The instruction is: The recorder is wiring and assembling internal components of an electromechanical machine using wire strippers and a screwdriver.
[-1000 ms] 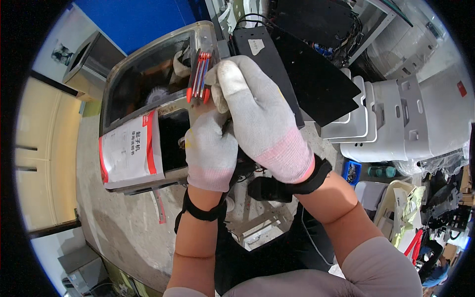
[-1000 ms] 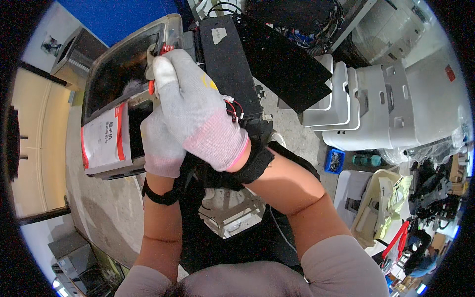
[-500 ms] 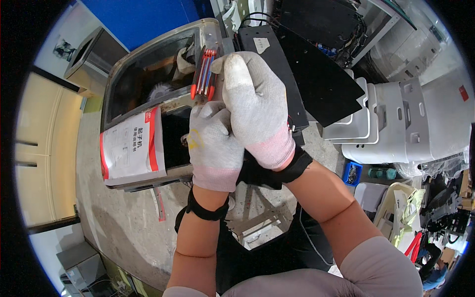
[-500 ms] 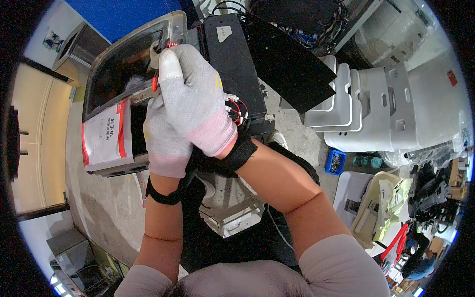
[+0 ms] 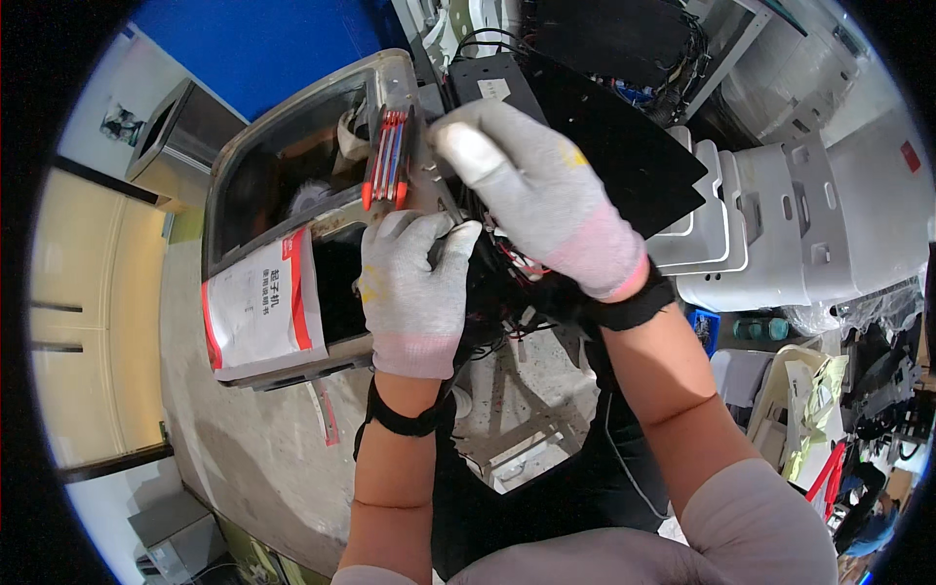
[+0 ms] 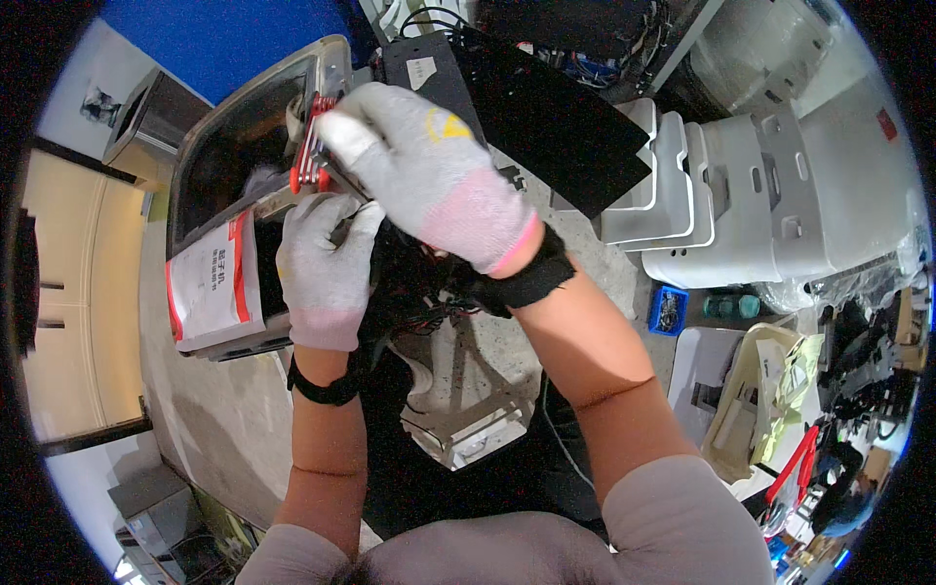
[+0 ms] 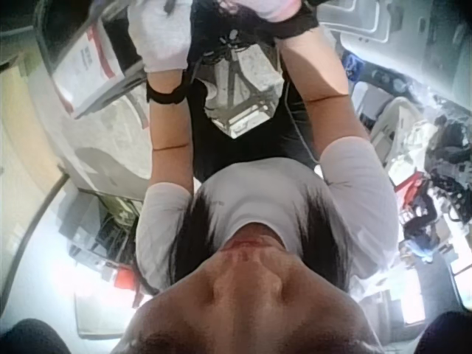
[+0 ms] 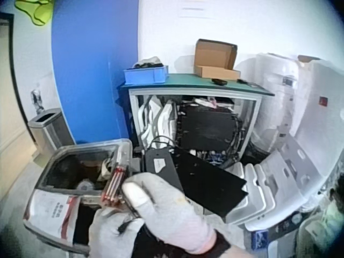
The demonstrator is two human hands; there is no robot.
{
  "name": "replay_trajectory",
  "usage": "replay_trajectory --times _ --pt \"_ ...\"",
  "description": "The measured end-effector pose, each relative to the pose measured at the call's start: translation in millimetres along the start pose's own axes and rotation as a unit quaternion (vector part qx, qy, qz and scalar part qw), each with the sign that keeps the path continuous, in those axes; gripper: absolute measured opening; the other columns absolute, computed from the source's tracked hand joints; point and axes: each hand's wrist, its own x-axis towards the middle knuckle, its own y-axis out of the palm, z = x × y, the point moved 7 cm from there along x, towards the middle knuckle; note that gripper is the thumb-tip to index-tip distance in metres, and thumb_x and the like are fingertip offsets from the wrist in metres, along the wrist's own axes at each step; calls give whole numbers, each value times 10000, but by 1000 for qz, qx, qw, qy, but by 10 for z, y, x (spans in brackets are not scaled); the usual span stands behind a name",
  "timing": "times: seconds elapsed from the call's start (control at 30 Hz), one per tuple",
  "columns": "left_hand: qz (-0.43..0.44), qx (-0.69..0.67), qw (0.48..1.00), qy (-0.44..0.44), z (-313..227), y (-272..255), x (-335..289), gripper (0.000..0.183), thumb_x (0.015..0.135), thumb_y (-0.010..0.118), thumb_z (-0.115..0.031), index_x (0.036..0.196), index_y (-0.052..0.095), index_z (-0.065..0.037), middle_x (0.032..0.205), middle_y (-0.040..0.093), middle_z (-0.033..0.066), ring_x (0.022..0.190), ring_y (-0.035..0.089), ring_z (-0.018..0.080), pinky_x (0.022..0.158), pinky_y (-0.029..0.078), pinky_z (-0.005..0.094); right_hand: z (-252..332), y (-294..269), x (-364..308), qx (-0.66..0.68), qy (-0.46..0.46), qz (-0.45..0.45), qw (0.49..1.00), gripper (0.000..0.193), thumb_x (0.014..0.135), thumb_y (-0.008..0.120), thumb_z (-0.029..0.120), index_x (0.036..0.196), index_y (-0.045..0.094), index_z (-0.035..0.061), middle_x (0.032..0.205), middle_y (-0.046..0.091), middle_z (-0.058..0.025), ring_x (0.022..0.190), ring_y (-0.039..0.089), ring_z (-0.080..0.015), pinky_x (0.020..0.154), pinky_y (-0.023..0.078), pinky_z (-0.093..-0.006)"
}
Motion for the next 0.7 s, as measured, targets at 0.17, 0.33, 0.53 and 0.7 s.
replay_trajectory --times 0.17,0.33,0.53,0.7 --pt "-4 43 999 33 -12 -17 -12 194 784 726 -186 868 677 -18 916 622 101 888 571 289 755 475 381 68 -103 -199 -83 -40 50 994 304 846 719 275 946 658 -5 833 622 -91 776 609 -163 691 488 -281" --pt "28 69 996 47 -23 -12 -17 201 786 703 -142 933 666 -10 954 634 117 870 590 310 776 483 382 -18 70 -297 -182 -74 13 980 247 801 727 236 901 653 22 844 644 -121 839 610 -310 732 492 -375" --pt "-25 -133 990 -42 -216 -586 -40 376 889 582 -57 1265 591 -31 1109 660 98 1002 627 160 884 482 304 -50 38 -286 -158 -110 14 981 208 826 689 218 886 643 24 823 636 -148 818 604 -352 712 486 -409" --pt "62 -54 996 -25 -393 -565 203 411 874 628 -128 1274 583 -46 1047 686 128 931 642 129 843 488 281 -28 54 -289 -140 -125 27 982 203 836 677 222 890 644 29 812 636 -153 807 607 -354 707 485 -414"
